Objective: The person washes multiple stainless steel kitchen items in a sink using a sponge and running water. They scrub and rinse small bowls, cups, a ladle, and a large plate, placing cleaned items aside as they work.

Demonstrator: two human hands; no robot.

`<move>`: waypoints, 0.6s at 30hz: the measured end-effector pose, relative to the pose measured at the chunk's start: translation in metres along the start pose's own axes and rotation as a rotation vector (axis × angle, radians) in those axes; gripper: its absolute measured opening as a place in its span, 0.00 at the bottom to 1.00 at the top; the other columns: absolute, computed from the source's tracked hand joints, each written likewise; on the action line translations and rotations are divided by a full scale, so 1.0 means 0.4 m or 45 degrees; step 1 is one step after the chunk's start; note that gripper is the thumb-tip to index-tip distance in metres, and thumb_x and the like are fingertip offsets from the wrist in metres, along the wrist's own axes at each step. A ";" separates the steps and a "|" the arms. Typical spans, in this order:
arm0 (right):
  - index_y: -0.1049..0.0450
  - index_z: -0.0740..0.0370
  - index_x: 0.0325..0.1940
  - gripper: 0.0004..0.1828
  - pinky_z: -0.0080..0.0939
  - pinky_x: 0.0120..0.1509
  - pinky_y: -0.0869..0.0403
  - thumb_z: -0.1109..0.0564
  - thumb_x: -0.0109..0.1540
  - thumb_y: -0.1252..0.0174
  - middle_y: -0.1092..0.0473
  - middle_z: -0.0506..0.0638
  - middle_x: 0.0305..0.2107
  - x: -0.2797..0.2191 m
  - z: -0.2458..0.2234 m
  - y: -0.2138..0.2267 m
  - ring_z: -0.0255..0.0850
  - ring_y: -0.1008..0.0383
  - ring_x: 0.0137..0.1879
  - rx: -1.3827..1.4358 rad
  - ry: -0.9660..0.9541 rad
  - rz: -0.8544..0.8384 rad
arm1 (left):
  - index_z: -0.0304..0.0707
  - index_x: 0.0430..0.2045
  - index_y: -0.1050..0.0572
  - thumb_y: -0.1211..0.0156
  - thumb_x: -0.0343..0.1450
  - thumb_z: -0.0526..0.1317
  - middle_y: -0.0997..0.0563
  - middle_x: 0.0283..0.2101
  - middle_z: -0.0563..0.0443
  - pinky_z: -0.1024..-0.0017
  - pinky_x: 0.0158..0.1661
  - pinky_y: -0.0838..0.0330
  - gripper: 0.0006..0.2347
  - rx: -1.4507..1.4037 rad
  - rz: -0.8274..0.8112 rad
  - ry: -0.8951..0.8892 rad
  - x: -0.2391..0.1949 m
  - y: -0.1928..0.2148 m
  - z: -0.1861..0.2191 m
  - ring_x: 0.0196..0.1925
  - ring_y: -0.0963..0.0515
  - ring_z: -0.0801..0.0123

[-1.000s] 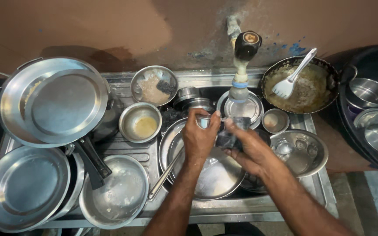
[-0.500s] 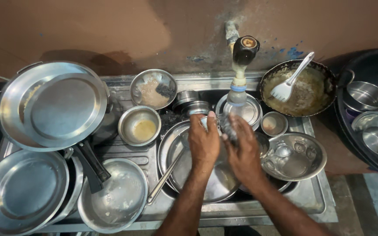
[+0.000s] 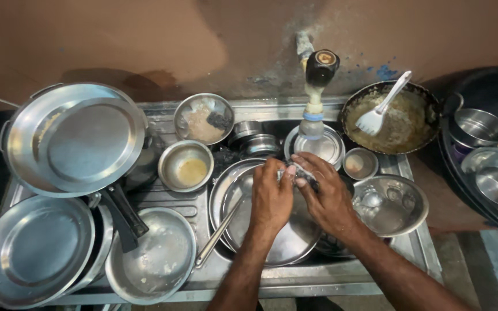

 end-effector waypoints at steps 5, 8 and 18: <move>0.28 0.55 0.67 0.24 0.48 0.60 0.21 0.47 0.69 0.52 0.21 0.62 0.50 -0.036 0.132 -0.076 0.52 0.20 0.57 0.577 -0.835 -0.054 | 0.32 0.39 0.29 0.43 0.76 0.44 0.29 0.46 0.36 0.57 0.42 0.27 0.12 -0.139 0.110 -0.119 -0.036 -0.001 0.002 0.43 0.23 0.51; 0.36 0.65 0.71 0.26 0.49 0.73 0.34 0.49 0.72 0.52 0.33 0.62 0.66 -0.023 0.056 -0.068 0.51 0.32 0.72 0.308 -0.264 0.136 | 0.32 0.36 0.29 0.44 0.76 0.44 0.27 0.40 0.39 0.59 0.40 0.27 0.11 -0.146 0.290 -0.022 -0.021 0.004 -0.024 0.41 0.24 0.55; 0.34 0.59 0.71 0.32 0.53 0.76 0.37 0.37 0.72 0.59 0.33 0.57 0.66 0.016 0.097 -0.098 0.51 0.34 0.73 0.587 -0.473 0.117 | 0.39 0.40 0.28 0.53 0.78 0.48 0.24 0.36 0.54 0.69 0.40 0.26 0.12 -1.254 -0.057 0.504 -0.003 -0.069 -0.177 0.37 0.25 0.73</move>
Point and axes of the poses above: each hand's wrist, its own x-axis towards the middle knuckle, its own y-axis out of the back of the hand, z = x × y, the point moved 8 cm from there along x, towards the middle knuckle
